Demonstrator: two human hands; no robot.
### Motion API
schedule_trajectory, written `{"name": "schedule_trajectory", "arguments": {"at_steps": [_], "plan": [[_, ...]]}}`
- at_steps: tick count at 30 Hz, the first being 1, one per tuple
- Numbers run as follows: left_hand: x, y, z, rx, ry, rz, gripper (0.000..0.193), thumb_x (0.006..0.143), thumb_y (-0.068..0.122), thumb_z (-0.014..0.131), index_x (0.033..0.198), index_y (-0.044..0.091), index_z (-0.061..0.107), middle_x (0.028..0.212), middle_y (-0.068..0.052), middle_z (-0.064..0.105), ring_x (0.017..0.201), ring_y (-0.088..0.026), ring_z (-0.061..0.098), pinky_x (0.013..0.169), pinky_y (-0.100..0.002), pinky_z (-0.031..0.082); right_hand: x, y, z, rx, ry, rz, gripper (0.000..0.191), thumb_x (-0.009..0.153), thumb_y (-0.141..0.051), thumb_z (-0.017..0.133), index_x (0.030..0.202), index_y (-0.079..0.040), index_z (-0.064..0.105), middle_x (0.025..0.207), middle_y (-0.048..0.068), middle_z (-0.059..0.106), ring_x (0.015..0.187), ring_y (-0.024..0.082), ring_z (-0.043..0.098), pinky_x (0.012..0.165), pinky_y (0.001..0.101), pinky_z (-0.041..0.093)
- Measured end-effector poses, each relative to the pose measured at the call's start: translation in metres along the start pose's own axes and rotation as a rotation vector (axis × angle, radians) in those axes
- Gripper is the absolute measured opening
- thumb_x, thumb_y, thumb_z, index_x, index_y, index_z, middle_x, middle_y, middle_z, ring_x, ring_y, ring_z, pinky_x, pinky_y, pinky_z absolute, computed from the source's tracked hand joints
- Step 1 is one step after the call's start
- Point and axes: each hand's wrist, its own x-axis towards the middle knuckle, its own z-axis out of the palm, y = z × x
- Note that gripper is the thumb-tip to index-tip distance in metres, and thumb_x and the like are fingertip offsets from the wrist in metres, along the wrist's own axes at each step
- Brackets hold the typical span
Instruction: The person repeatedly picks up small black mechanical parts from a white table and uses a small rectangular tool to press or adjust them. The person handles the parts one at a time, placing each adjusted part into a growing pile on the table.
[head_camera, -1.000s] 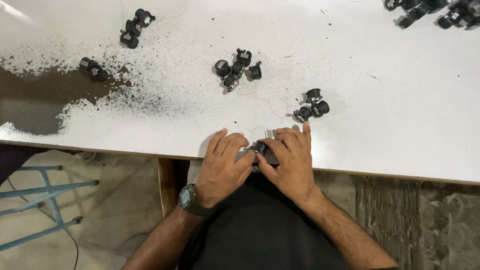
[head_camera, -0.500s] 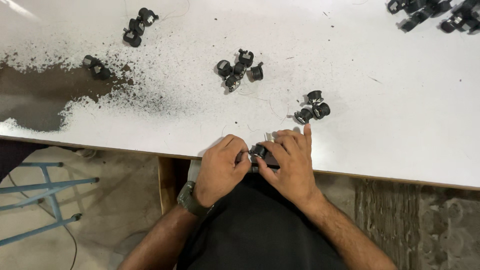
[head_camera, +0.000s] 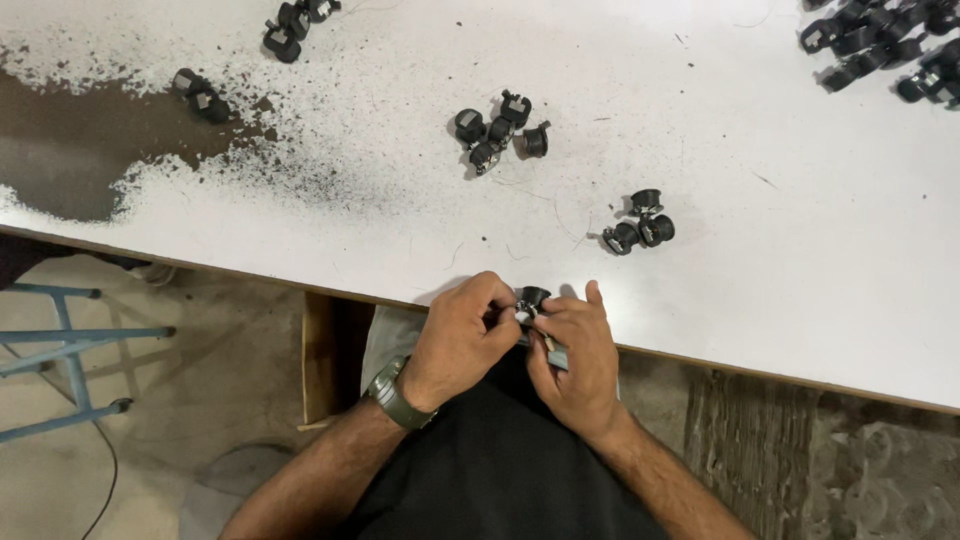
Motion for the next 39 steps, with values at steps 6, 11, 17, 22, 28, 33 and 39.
{"name": "schedule_trajectory", "arguments": {"at_steps": [6, 11, 17, 22, 28, 33, 39], "plan": [[-0.001, -0.005, 0.000, -0.022, -0.035, -0.007, 0.006, 0.086, 0.003, 0.066, 0.089, 0.005, 0.061, 0.076, -0.004, 0.062, 0.066, -0.015, 0.058, 0.057, -0.033, 0.047, 0.000, 0.001, 0.002, -0.014, -0.006, -0.021, 0.034, 0.083, 0.006, 0.075, 0.112, -0.004, 0.061, 0.105, 0.010, 0.068, 0.115, 0.027, 0.066, 0.125, 0.0591, 0.031], [-0.001, -0.007, 0.001, -0.019, -0.041, -0.036, 0.006, 0.086, 0.004, 0.066, 0.089, 0.004, 0.062, 0.076, -0.004, 0.063, 0.065, -0.015, 0.058, 0.056, -0.032, 0.048, -0.001, 0.000, 0.002, -0.034, 0.009, -0.030, 0.033, 0.083, 0.006, 0.075, 0.111, -0.004, 0.062, 0.105, 0.011, 0.069, 0.115, 0.027, 0.067, 0.125, 0.0575, 0.032], [-0.001, -0.008, 0.001, -0.036, -0.029, -0.030, 0.006, 0.086, 0.004, 0.067, 0.090, 0.004, 0.063, 0.077, -0.004, 0.065, 0.067, -0.014, 0.060, 0.058, -0.032, 0.049, 0.001, -0.001, 0.001, -0.031, -0.002, -0.013, 0.033, 0.083, 0.007, 0.074, 0.111, -0.004, 0.062, 0.104, 0.010, 0.069, 0.114, 0.026, 0.067, 0.125, 0.0578, 0.033], [0.001, -0.007, 0.004, -0.056, -0.065, -0.056, 0.005, 0.086, 0.003, 0.066, 0.090, 0.004, 0.063, 0.077, -0.004, 0.065, 0.066, -0.015, 0.061, 0.057, -0.031, 0.050, 0.003, -0.002, -0.001, -0.059, 0.007, -0.021, 0.035, 0.081, 0.010, 0.075, 0.110, -0.005, 0.063, 0.102, 0.010, 0.067, 0.111, 0.026, 0.067, 0.124, 0.0572, 0.035], [0.049, 0.006, 0.003, 0.261, -0.081, 0.214, 0.011, 0.090, 0.018, 0.068, 0.090, 0.007, 0.067, 0.080, -0.007, 0.068, 0.064, -0.017, 0.063, 0.062, -0.035, 0.051, 0.021, 0.020, -0.022, -0.194, 0.023, 0.002, 0.038, 0.076, 0.010, 0.076, 0.108, -0.004, 0.062, 0.103, 0.013, 0.066, 0.111, 0.031, 0.065, 0.123, 0.0597, 0.032], [0.148, 0.007, -0.001, 0.704, -0.161, -0.150, 0.056, 0.094, 0.055, 0.068, 0.095, -0.001, 0.066, 0.064, -0.011, 0.066, 0.057, -0.026, 0.066, 0.050, -0.041, 0.053, 0.038, 0.041, -0.038, -0.365, 0.076, 0.140, 0.028, 0.089, 0.008, 0.072, 0.112, -0.004, 0.063, 0.102, 0.012, 0.064, 0.101, 0.028, 0.064, 0.125, 0.0605, 0.032], [0.180, 0.000, 0.011, 0.745, -0.042, -0.050, 0.042, 0.092, 0.044, 0.073, 0.097, 0.002, 0.069, 0.083, -0.015, 0.071, 0.073, -0.030, 0.069, 0.061, -0.043, 0.055, 0.038, 0.043, -0.036, -0.316, 0.123, 0.186, 0.026, 0.089, 0.006, 0.071, 0.111, -0.006, 0.063, 0.100, 0.010, 0.064, 0.105, 0.028, 0.063, 0.125, 0.0601, 0.031]]}}
